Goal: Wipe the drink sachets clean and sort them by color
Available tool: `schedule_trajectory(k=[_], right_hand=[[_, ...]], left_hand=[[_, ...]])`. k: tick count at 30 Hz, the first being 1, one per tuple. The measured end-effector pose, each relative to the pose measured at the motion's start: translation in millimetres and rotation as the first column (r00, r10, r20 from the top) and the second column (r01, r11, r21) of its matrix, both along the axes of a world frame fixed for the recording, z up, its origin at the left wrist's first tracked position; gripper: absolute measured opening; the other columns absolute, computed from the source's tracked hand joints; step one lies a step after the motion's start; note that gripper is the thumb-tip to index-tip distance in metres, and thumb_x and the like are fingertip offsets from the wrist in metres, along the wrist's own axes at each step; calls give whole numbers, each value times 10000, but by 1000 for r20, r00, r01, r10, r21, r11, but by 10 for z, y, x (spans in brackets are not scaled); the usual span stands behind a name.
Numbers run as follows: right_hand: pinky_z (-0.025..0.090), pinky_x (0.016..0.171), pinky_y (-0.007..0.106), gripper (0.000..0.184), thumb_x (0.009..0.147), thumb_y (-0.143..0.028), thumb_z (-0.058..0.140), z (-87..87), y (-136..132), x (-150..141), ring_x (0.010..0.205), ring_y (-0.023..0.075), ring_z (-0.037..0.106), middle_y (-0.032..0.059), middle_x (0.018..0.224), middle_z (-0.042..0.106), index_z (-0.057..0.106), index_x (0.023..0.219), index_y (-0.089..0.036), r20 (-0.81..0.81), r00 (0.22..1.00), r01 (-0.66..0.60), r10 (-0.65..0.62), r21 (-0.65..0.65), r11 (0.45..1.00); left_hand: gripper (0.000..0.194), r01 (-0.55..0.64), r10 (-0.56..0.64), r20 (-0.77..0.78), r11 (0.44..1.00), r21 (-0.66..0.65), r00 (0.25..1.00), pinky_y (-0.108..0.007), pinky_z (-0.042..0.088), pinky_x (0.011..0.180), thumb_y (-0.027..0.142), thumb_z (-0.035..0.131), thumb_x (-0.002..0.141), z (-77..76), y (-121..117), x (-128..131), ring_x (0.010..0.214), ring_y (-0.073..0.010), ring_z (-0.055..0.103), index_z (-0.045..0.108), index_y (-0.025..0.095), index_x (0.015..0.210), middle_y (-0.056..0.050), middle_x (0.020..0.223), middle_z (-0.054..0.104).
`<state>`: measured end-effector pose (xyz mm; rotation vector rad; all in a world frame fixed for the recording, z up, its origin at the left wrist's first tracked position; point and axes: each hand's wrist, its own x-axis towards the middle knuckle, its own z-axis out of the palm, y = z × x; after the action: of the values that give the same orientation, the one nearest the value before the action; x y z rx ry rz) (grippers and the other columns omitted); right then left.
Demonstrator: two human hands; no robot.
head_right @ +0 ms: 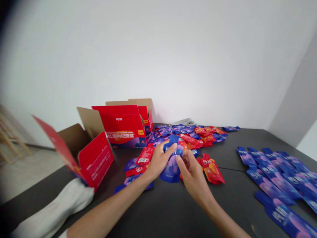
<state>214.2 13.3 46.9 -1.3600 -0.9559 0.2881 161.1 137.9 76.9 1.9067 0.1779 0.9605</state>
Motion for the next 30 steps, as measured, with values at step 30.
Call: schedule_trajectory(k=[30], right_hand=[[379,530,178,277,840,-471,596,395,-127,34,573,82,390,-53,684,459,507,782,-215,-203,977,108,-71,178,978]], left_hand=[[364,215,-214,-33,976,28,976,-241,340,551,413,454,933,56,-331,-161,560,-115,406,450,193,644,32,604,438]])
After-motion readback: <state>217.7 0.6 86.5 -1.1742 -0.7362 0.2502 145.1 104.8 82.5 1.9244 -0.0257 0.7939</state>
